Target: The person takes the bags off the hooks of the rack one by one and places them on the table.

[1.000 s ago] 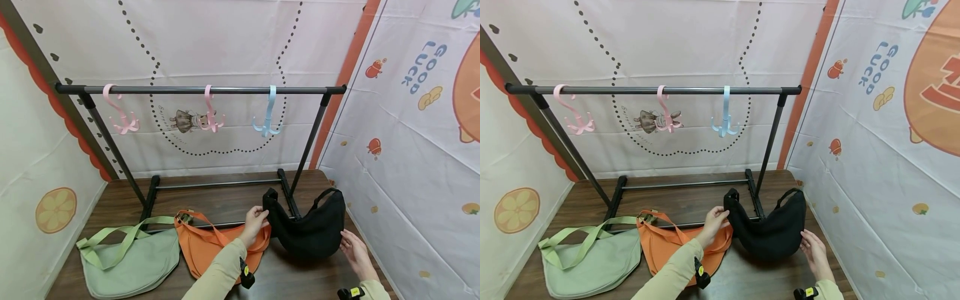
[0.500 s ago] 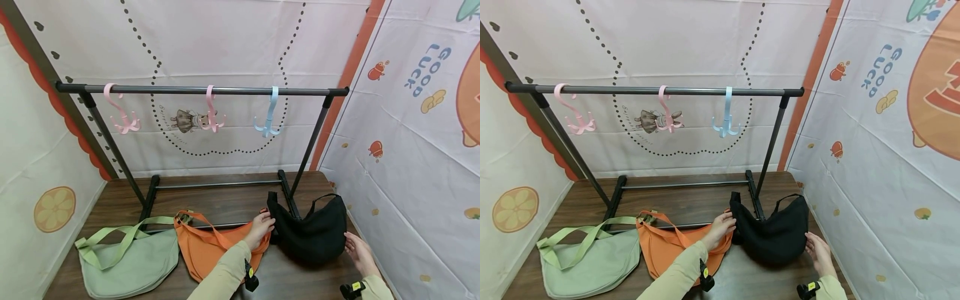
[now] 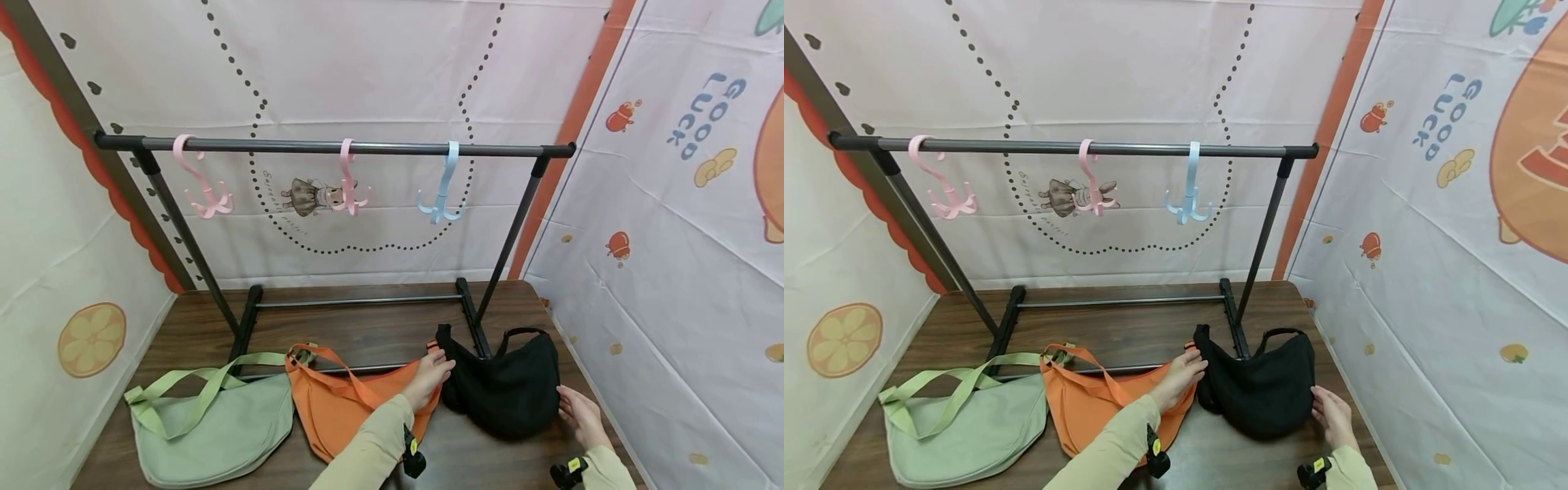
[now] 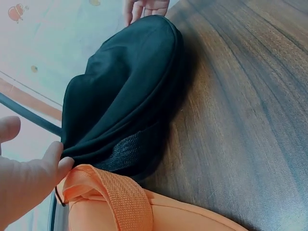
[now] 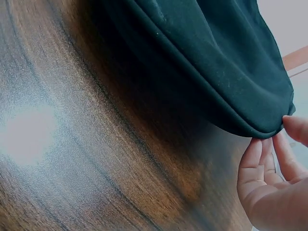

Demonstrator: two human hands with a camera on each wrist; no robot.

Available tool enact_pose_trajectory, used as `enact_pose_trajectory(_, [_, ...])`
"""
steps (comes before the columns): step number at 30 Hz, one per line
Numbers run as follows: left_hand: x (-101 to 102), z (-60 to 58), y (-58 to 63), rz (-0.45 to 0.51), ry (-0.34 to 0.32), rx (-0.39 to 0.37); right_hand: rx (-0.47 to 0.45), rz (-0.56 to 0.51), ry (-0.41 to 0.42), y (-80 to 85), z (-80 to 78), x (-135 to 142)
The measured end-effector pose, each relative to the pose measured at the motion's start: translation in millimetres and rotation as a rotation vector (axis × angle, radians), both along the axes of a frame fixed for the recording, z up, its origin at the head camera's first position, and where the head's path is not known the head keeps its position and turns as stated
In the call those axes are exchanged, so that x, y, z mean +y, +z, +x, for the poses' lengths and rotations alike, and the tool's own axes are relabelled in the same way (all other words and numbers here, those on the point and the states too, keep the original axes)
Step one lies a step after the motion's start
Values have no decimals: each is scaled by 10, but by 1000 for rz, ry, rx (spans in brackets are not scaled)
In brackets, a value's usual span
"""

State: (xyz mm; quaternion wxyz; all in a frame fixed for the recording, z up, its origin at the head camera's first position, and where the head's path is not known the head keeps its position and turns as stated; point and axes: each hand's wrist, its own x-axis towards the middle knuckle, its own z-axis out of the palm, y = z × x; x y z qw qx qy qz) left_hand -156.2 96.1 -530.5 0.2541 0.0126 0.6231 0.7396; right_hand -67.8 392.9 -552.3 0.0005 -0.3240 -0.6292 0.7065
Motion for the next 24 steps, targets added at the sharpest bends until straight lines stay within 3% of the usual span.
enact_pose_trajectory(10, [-52,56,6,64,-1,10,22,34,14,25,29,-3])
enact_pose_trajectory(20, [-463,10,220,49,22,102,43,279,115,301,-82,-197])
enact_pose_trajectory(24, [-665,1,326,21,37,212,76,403,182,445,-153,-395])
